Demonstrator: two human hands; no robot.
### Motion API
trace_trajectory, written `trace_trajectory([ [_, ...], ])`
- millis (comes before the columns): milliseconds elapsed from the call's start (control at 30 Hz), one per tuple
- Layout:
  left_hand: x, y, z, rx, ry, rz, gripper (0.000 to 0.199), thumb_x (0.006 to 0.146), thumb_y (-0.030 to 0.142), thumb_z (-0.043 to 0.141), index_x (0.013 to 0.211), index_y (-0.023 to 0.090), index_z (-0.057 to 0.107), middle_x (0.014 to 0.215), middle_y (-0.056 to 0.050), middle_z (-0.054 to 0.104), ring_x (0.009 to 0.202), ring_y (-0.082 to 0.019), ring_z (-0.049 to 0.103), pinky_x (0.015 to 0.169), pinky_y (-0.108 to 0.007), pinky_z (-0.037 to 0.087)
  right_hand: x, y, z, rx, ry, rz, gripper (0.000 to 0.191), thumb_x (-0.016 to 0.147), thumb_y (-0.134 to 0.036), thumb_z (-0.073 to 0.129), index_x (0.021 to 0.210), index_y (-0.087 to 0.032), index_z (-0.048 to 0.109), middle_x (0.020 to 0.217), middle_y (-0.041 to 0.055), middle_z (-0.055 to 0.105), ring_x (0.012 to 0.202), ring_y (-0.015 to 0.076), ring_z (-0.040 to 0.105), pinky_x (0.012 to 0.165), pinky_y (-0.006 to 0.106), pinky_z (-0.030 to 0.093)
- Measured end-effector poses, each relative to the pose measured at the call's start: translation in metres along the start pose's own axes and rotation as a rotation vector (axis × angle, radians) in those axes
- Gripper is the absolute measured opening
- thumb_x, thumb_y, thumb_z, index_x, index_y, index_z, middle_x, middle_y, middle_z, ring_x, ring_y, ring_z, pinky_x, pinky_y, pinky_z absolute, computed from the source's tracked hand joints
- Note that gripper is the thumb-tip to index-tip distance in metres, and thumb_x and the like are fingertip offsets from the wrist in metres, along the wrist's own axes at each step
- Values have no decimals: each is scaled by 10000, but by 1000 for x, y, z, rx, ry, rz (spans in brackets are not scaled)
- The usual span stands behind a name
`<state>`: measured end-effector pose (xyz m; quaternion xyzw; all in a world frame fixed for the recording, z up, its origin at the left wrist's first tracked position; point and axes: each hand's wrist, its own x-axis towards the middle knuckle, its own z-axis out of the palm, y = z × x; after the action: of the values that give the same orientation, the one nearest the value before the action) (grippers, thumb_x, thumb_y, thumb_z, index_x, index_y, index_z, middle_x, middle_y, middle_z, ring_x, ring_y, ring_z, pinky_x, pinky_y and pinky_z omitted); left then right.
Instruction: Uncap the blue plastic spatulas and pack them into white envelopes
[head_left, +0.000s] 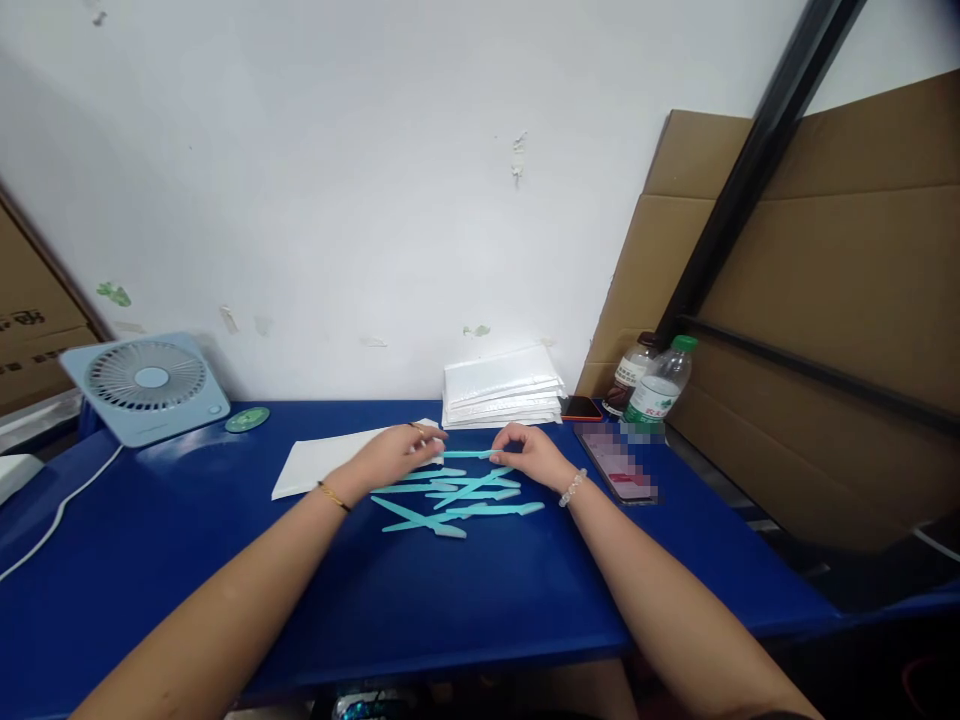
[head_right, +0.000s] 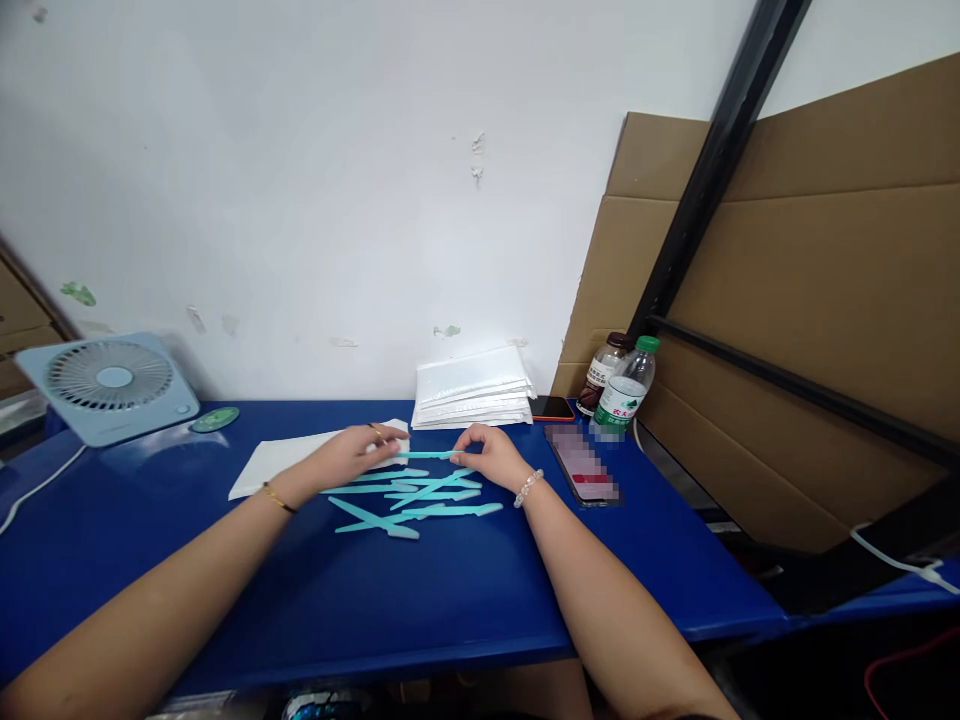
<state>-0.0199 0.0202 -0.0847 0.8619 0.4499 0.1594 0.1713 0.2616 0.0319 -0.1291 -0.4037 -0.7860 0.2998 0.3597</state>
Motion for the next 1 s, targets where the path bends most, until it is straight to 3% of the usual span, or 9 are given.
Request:
trace_trajectory([
  [67, 18, 18, 13, 64, -48, 67, 453, 892, 532, 362, 1115, 257, 645, 1060, -32, 697, 941, -216, 623, 801, -291, 460, 1, 4, -3, 8, 32, 24, 215, 731, -387, 706, 760, -177, 665, 848, 36, 666, 800, 179, 623, 783, 316, 471],
  [133, 34, 23, 23, 119, -46, 98, 387, 896, 461, 379, 1003, 249, 685, 985, -31, 716, 871, -211, 635, 759, -294, 457, 2, 12, -9, 8, 25, 28, 230, 722, -398, 713, 745, -173, 670, 840, 38, 670, 792, 177, 623, 786, 315, 470],
  [300, 60, 7, 40, 141, 13, 24, 330, 872, 379, 401, 857, 237, 699, 966, -44, 714, 868, -223, 632, 760, -315, 462, 2, 38, -30, -35, 109, 74, 255, 701, -423, 726, 728, -173, 684, 824, 44, 683, 787, 185, 628, 805, 332, 469],
  [400, 65, 1, 49, 119, 9, 4, 304, 856, 386, 430, 894, 248, 698, 964, -47, 704, 873, -231, 629, 742, -318, 470, 1, 44, -35, -63, 62, 68, 233, 684, -407, 744, 748, -186, 708, 883, 51, 685, 834, 195, 629, 840, 343, 464],
  [600, 64, -1, 55, 118, 64, 59, 350, 850, 421, 473, 1114, 249, 626, 1113, -53, 653, 989, -231, 598, 848, -331, 452, -1, 18, -29, -276, -18, 3, 170, 738, -390, 717, 801, -232, 720, 913, 44, 609, 943, 212, 555, 907, 388, 384],
  [700, 58, 0, 43, 140, 56, 40, 335, 860, 436, 452, 1050, 243, 648, 1066, -55, 664, 977, -232, 599, 849, -341, 439, -3, 3, -23, -372, -154, 11, 198, 703, -385, 755, 845, -252, 717, 927, 35, 567, 973, 228, 517, 918, 419, 331],
  [833, 40, 7, 26, 105, -4, -18, 334, 862, 474, 432, 892, 247, 675, 919, -34, 686, 832, -209, 618, 724, -309, 445, -3, 0, -18, -398, -253, 9, 154, 717, -341, 746, 800, -223, 691, 936, 29, 557, 970, 223, 501, 885, 403, 321],
  [1000, 21, 30, 35, 166, 38, 39, 307, 861, 467, 474, 942, 260, 686, 932, -39, 695, 892, -230, 608, 754, -326, 426, 0, 3, -16, -385, -231, -29, 108, 750, -288, 720, 777, -202, 660, 932, 31, 565, 975, 215, 501, 885, 388, 310],
])
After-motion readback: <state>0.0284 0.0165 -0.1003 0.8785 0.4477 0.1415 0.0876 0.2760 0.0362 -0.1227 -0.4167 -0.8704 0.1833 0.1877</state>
